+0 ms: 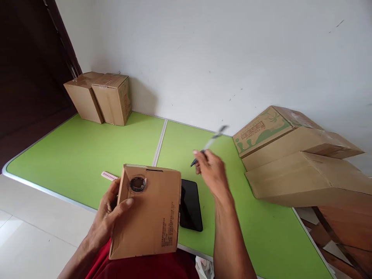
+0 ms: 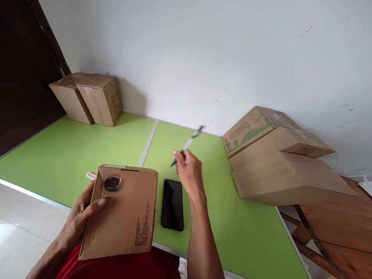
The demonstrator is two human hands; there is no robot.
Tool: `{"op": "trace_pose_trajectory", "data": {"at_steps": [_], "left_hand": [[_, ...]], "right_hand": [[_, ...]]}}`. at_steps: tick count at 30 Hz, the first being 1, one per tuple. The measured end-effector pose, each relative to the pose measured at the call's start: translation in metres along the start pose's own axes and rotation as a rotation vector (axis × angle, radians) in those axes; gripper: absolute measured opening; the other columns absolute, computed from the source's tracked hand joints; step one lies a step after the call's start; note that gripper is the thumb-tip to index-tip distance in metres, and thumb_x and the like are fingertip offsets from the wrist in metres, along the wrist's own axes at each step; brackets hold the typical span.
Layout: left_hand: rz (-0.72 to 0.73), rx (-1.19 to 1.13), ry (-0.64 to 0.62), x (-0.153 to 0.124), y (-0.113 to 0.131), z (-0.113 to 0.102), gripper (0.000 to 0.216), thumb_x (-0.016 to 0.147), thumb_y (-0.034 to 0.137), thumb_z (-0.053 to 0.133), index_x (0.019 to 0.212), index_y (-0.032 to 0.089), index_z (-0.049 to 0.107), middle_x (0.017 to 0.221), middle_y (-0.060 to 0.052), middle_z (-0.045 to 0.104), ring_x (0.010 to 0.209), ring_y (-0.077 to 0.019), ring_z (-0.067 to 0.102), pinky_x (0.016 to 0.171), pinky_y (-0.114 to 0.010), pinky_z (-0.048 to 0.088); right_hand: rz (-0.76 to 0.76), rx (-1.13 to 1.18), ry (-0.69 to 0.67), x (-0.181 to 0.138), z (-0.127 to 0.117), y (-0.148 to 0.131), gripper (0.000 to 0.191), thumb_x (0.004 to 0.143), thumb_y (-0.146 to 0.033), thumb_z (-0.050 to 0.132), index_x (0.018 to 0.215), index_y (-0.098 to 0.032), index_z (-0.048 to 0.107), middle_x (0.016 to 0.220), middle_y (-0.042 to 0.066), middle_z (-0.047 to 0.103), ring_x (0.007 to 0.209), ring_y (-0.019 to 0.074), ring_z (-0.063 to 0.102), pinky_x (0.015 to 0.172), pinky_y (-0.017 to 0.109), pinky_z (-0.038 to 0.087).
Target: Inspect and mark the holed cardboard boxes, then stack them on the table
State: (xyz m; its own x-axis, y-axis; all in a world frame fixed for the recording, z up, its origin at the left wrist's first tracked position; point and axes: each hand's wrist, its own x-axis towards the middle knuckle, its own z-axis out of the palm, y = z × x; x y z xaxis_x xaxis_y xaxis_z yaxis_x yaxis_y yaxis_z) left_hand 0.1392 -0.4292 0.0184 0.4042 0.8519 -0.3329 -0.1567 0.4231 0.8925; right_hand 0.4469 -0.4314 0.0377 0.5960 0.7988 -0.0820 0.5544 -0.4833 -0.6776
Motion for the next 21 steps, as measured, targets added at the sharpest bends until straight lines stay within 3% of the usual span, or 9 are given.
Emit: {"op": "trace_pose_trajectory", "data": {"at_steps": [2,4,7,10,14,16,18,21], "left_hand": [[0.009,-0.004,0.067,0.003,0.001,-0.007,0.082,0.078,0.054,0.092,0.149,0.027,0.061,0.145,-0.014,0.073,0.122,-0.0408,0.075,0.087,-0.039,0.068],[0.010,0.004,0.108,0.005,0.003,-0.008,0.085,0.076,0.056,0.092,0.149,0.027,0.062,0.146,-0.014,0.073,0.123,-0.0420,0.074,0.085,-0.038,0.068],[0.022,0.022,0.141,0.005,0.005,-0.002,0.081,0.077,0.057,0.091,0.147,0.026,0.063,0.144,-0.013,0.074,0.124,-0.0418,0.074,0.083,-0.036,0.068],[0.014,0.010,0.139,0.005,0.006,0.004,0.080,0.077,0.056,0.091,0.146,0.027,0.064,0.144,-0.012,0.074,0.122,-0.0409,0.075,0.082,-0.035,0.068],[0.012,0.013,0.137,0.004,0.005,0.005,0.084,0.075,0.058,0.091,0.148,0.027,0.063,0.145,-0.013,0.073,0.121,-0.0412,0.075,0.080,-0.036,0.068],[0.009,0.015,0.147,0.004,0.005,0.003,0.085,0.075,0.059,0.092,0.148,0.026,0.063,0.143,-0.014,0.074,0.119,-0.0417,0.076,0.079,-0.036,0.068],[0.012,0.008,0.158,0.004,0.004,0.001,0.084,0.074,0.058,0.092,0.146,0.026,0.064,0.142,-0.014,0.075,0.119,-0.0414,0.076,0.080,-0.036,0.068],[0.022,-0.001,0.178,0.007,0.001,-0.003,0.081,0.073,0.058,0.093,0.142,0.025,0.066,0.139,-0.013,0.077,0.119,-0.0400,0.076,0.082,-0.035,0.068]], "right_hand": [[0.095,-0.176,-0.104,0.030,0.017,0.010,0.028,0.110,-0.035,0.057,0.088,-0.019,0.062,0.086,0.005,0.070,0.073,0.0164,0.065,0.067,0.029,0.054],[0.153,-0.281,-0.158,0.048,0.039,0.018,0.021,0.106,-0.034,0.067,0.097,-0.016,0.070,0.097,0.005,0.073,0.084,0.0183,0.069,0.077,0.035,0.059],[0.198,-0.388,-0.223,0.057,0.065,0.020,0.029,0.106,-0.042,0.070,0.120,-0.017,0.071,0.118,0.007,0.074,0.102,0.0221,0.073,0.091,0.044,0.063],[0.220,-0.441,-0.249,0.057,0.073,0.015,0.032,0.106,-0.043,0.069,0.126,-0.018,0.071,0.126,0.009,0.074,0.109,0.0241,0.073,0.096,0.046,0.063],[0.260,-0.479,-0.234,0.051,0.061,0.009,0.034,0.108,-0.048,0.064,0.122,-0.017,0.072,0.122,0.009,0.075,0.107,0.0238,0.074,0.095,0.046,0.062],[0.272,-0.494,-0.198,0.036,0.047,0.011,0.046,0.111,-0.055,0.055,0.120,-0.014,0.072,0.118,0.014,0.077,0.107,0.0273,0.075,0.092,0.045,0.061],[0.274,-0.502,-0.154,0.011,0.030,0.019,0.058,0.111,-0.061,0.048,0.124,-0.009,0.070,0.117,0.021,0.077,0.110,0.0322,0.075,0.087,0.043,0.059],[0.285,-0.496,-0.141,-0.043,0.016,0.036,0.066,0.106,-0.063,0.058,0.131,-0.002,0.064,0.118,0.027,0.075,0.115,0.0366,0.074,0.082,0.040,0.057]]}}
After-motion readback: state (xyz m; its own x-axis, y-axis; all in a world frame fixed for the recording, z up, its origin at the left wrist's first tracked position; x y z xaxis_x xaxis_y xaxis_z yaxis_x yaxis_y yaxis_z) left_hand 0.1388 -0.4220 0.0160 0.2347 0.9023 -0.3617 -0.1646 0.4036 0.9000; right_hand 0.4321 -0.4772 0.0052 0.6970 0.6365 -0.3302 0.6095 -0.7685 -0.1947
